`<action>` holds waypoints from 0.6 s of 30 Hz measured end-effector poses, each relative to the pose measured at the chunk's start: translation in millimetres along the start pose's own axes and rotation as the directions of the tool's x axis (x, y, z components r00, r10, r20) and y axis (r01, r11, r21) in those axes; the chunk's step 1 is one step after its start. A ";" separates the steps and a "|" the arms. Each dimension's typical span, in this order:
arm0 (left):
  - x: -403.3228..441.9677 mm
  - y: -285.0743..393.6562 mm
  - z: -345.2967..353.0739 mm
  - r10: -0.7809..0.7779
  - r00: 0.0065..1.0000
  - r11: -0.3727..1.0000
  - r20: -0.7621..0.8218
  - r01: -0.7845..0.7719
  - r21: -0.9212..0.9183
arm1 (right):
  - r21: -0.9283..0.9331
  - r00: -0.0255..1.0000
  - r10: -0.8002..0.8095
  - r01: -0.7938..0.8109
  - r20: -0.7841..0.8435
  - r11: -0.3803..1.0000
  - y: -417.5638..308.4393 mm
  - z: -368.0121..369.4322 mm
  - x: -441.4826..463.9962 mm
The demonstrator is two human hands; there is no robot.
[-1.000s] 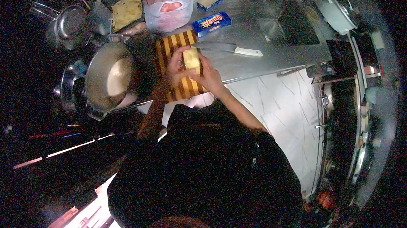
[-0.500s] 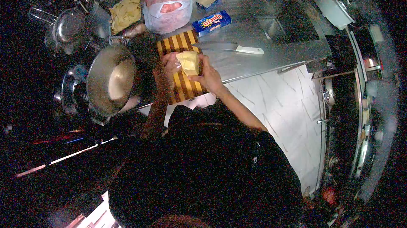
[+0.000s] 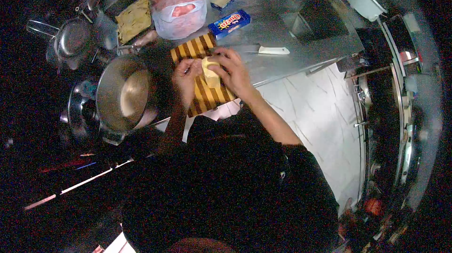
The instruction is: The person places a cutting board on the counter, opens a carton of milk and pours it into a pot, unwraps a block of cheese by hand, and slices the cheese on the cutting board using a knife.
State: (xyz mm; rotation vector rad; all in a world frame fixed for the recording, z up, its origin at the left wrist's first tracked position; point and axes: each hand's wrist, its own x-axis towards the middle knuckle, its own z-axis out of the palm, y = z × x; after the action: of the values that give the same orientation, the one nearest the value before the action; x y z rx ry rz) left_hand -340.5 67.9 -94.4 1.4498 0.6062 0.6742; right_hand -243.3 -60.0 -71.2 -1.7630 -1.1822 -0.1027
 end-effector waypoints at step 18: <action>2.4 13.4 7.6 -0.022 1.000 1.000 0.007 0.022 -0.022 | -0.007 0.987 0.156 -0.156 0.050 0.988 -6.7 2.2 1.0</action>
State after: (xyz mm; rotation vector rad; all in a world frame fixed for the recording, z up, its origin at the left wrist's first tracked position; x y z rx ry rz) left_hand -333.9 64.6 -80.7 1.4227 0.6069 0.6563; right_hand -248.6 -57.3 -67.4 -1.8633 -1.0752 0.0327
